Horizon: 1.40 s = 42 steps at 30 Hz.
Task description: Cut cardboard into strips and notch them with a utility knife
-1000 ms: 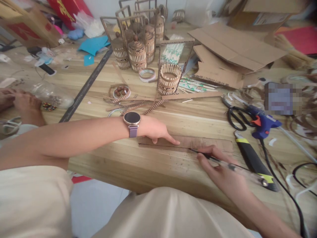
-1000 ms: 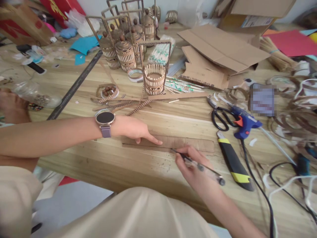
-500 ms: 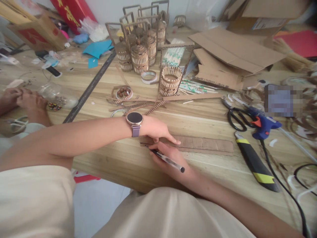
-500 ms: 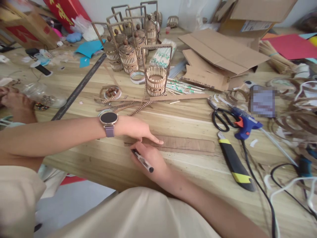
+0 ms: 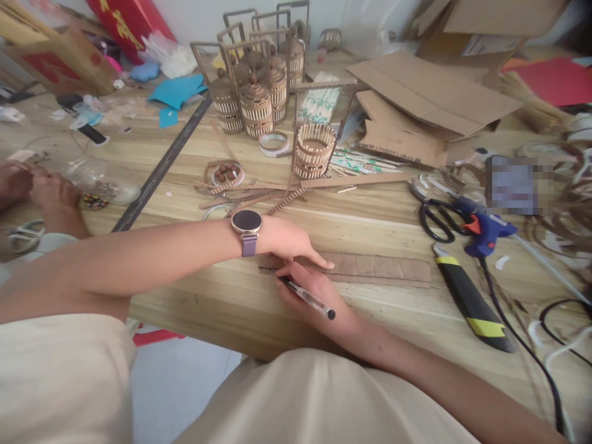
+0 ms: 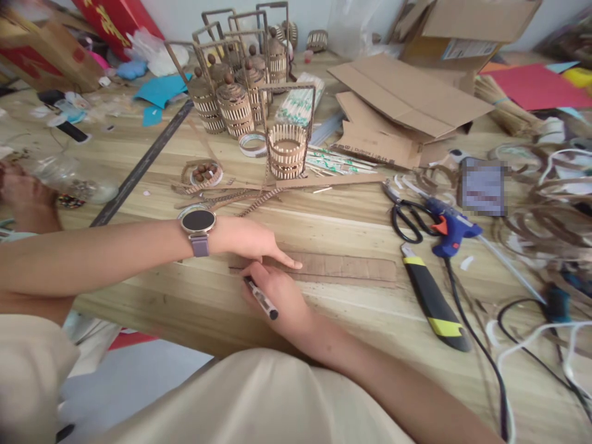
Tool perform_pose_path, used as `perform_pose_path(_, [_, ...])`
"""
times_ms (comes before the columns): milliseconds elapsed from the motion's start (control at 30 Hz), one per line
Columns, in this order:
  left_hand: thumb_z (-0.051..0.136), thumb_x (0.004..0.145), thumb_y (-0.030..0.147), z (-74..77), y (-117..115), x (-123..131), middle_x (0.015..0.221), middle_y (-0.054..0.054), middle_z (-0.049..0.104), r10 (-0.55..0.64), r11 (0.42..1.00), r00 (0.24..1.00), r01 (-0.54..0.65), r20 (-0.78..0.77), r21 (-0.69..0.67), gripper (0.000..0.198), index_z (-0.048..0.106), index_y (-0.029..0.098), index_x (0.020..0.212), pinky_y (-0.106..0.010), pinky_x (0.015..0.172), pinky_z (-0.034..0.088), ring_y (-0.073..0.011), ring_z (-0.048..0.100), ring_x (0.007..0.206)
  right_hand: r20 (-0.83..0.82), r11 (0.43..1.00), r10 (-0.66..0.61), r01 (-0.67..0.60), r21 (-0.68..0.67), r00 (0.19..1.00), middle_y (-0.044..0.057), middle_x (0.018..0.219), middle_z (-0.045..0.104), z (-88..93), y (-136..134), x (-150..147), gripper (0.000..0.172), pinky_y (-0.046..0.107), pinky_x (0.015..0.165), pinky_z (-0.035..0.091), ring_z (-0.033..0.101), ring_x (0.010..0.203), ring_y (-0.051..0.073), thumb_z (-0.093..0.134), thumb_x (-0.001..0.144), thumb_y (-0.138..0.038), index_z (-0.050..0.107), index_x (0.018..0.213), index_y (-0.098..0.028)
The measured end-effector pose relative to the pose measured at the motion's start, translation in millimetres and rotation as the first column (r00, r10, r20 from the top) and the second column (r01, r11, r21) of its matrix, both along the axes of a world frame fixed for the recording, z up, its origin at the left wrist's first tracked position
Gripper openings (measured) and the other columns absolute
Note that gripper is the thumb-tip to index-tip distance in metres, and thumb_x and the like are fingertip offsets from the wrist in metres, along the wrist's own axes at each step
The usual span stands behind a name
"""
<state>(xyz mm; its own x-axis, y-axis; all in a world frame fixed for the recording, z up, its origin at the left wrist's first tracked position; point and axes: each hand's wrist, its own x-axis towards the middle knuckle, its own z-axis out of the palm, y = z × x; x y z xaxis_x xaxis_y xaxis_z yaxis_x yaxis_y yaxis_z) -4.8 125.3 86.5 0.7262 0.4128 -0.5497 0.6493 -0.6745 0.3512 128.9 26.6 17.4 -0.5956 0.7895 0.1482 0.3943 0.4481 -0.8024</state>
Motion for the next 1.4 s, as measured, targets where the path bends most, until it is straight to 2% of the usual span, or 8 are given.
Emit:
perform_pose_path(233, [0.06, 0.081, 0.001, 2.9, 4.6, 2.5, 0.071, 0.004, 0.068, -0.145, 0.989, 0.976, 0.139, -0.165, -0.045, 0.082, 0.043, 0.051, 0.144, -0.023, 0.052, 0.029, -0.0149, 0.051, 0.055, 0.039, 0.966, -0.256, 0.257, -0.038, 0.966, 0.002, 0.08, 0.074, 7.9, -9.4, 64.1, 0.011, 0.029, 0.06, 0.053, 0.069, 0.068, 0.018, 0.053, 0.089, -0.029, 0.063, 0.09, -0.025])
perform_pose_path(567, [0.059, 0.083, -0.004, 5.4, 2.9, 1.4, 0.071, 0.005, 0.063, -0.175, 0.984, 0.967, 0.168, -0.184, -0.052, 0.088, 0.036, 0.052, 0.147, -0.022, 0.054, 0.028, -0.014, 0.047, 0.057, 0.317, 0.804, -0.59, 0.575, 0.151, 0.742, 0.0, 0.071, 0.072, 26.8, -8.1, 189.1, 0.025, 0.035, 0.052, 0.053, 0.069, 0.06, 0.023, 0.056, 0.085, -0.052, 0.066, 0.084, -0.03])
perform_pose_path(667, [0.056, 0.082, -0.007, 5.7, 0.0, -0.4, 0.072, 0.005, 0.065, -0.186, 0.982, 0.968, 0.186, -0.167, -0.012, 0.088, 0.037, 0.05, 0.147, -0.022, 0.054, 0.029, -0.0147, 0.052, 0.06, 0.316, 0.854, -0.512, 0.435, 0.284, 0.799, 0.002, 0.085, 0.076, 29.0, 4.3, 194.3, 0.022, 0.037, 0.063, 0.055, 0.072, 0.074, 0.025, 0.053, 0.091, -0.043, 0.068, 0.102, -0.031])
perform_pose_path(800, [0.062, 0.087, 0.004, 3.6, -7.0, -8.0, 0.093, -0.001, 0.068, -0.213, 0.963, 0.972, 0.225, -0.097, 0.147, 0.081, 0.034, 0.046, 0.151, -0.024, 0.057, 0.031, -0.018, 0.059, 0.074, 0.36, 0.936, -0.177, 0.043, 0.351, 0.916, 0.012, 0.121, 0.071, 16.1, 31.7, 180.3, 0.023, 0.05, 0.094, 0.052, 0.065, 0.113, 0.031, 0.055, 0.093, -0.035, 0.068, 0.108, -0.024])
perform_pose_path(900, [0.067, 0.09, 0.024, 3.2, -14.2, -19.0, 0.109, -0.006, 0.063, -0.135, 0.964, 0.988, 0.148, -0.073, 0.221, 0.072, 0.034, 0.038, 0.153, -0.024, 0.06, 0.037, -0.0201, 0.062, 0.085, 0.414, 0.95, -0.075, -0.06, 0.305, 0.907, 0.013, 0.114, 0.072, 7.1, 49.1, 174.7, 0.02, 0.048, 0.091, 0.053, 0.066, 0.109, 0.029, 0.05, 0.094, -0.029, 0.069, 0.1, -0.022])
perform_pose_path(1167, [0.069, 0.09, 0.036, -1.0, -19.2, -54.4, 0.128, -0.006, 0.062, 0.107, 0.956, 0.991, -0.124, 0.078, 0.265, 0.061, 0.046, 0.029, 0.146, -0.031, 0.087, 0.047, -0.0247, 0.061, 0.111, 0.299, 0.985, 0.004, -0.056, 0.166, 0.954, 0.009, 0.097, 0.073, 17.8, 79.5, 185.6, 0.017, 0.04, 0.08, 0.057, 0.069, 0.089, 0.025, 0.056, 0.09, -0.038, 0.066, 0.094, -0.024])
perform_pose_path(1333, [0.068, 0.091, 0.03, -6.0, -45.2, -48.8, 0.12, -0.013, 0.063, 0.043, 0.759, 0.98, -0.159, 0.196, 0.631, 0.035, 0.065, 0.016, 0.122, -0.044, 0.094, 0.046, -0.0302, 0.056, 0.11, 0.259, 0.973, -0.088, 0.028, 0.228, 0.962, 0.009, 0.098, 0.073, 25.2, 95.8, 196.3, 0.018, 0.044, 0.083, 0.056, 0.068, 0.092, 0.028, 0.058, 0.088, -0.041, 0.066, 0.092, -0.025])
perform_pose_path(1400, [0.062, 0.095, 0.029, -16.2, -65.3, -41.6, 0.106, -0.011, 0.065, -0.03, 0.736, 0.973, -0.134, 0.231, 0.664, 0.02, 0.068, 0.014, 0.106, -0.042, 0.087, 0.049, -0.0271, 0.058, 0.098, 0.242, 0.959, -0.154, 0.086, 0.27, 0.958, 0.009, 0.095, 0.073, 26.4, 98.1, 201.6, 0.017, 0.046, 0.084, 0.055, 0.068, 0.091, 0.029, 0.058, 0.088, -0.04, 0.066, 0.091, -0.025])
